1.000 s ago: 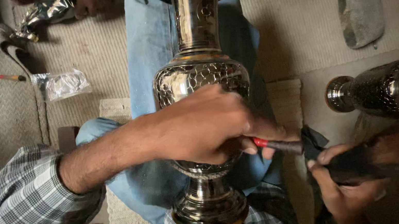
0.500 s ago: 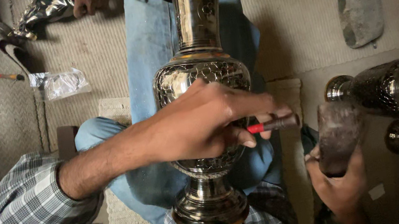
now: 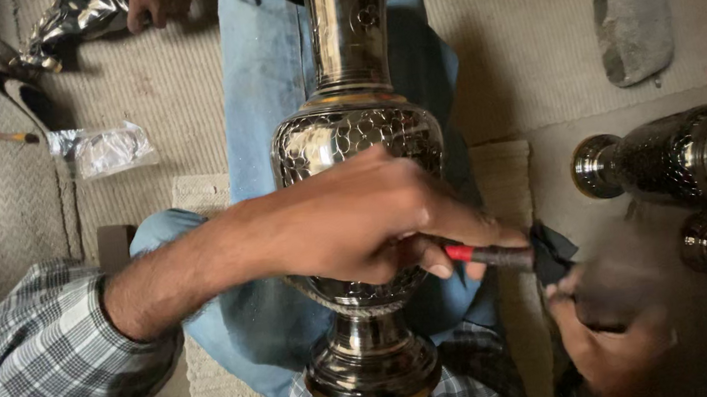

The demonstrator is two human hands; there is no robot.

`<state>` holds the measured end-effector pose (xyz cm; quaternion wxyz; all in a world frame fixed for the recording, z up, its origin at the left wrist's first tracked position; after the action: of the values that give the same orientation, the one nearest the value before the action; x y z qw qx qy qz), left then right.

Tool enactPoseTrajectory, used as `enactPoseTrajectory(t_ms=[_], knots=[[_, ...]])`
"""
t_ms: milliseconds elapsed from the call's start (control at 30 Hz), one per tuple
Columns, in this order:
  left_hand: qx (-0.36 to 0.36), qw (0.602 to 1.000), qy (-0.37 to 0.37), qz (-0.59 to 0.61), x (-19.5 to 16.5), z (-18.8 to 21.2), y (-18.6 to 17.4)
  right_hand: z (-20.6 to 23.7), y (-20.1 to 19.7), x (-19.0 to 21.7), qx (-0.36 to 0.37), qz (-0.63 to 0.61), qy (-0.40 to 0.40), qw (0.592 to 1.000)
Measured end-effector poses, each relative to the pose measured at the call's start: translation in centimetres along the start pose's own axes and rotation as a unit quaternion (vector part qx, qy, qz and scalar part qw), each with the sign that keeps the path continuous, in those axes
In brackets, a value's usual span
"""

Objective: The person uses a hammer and chisel to engrave a decorative pattern onto a metal vase. They repeatedly strike the chisel against the vase's surface to create a textured design.

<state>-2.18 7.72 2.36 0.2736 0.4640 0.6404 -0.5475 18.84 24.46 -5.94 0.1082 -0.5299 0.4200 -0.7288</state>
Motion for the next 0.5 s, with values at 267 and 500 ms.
enactPoseTrajectory(t_ms=[267,500], knots=[[0.164,0.979,-0.118,0.021,2.7,-1.1,3.3,2.5,1.5,-4.0,-0.047,-0.005,-0.077,0.996],[0.154,0.986,-0.059,0.022,2.1,-1.4,3.2,2.9,2.0,-6.3,-0.023,-0.102,-0.036,0.994]])
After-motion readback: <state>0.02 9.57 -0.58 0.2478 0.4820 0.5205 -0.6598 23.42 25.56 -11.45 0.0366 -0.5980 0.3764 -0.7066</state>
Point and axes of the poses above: each hand's wrist, its own z-axis away from the middle knuckle, its own y-axis out of the palm, x = y × z, the point moved 10 cm from there along -z, towards the middle knuckle, and after that the axes turned 11 degrees about x, right-handed, at the moved point
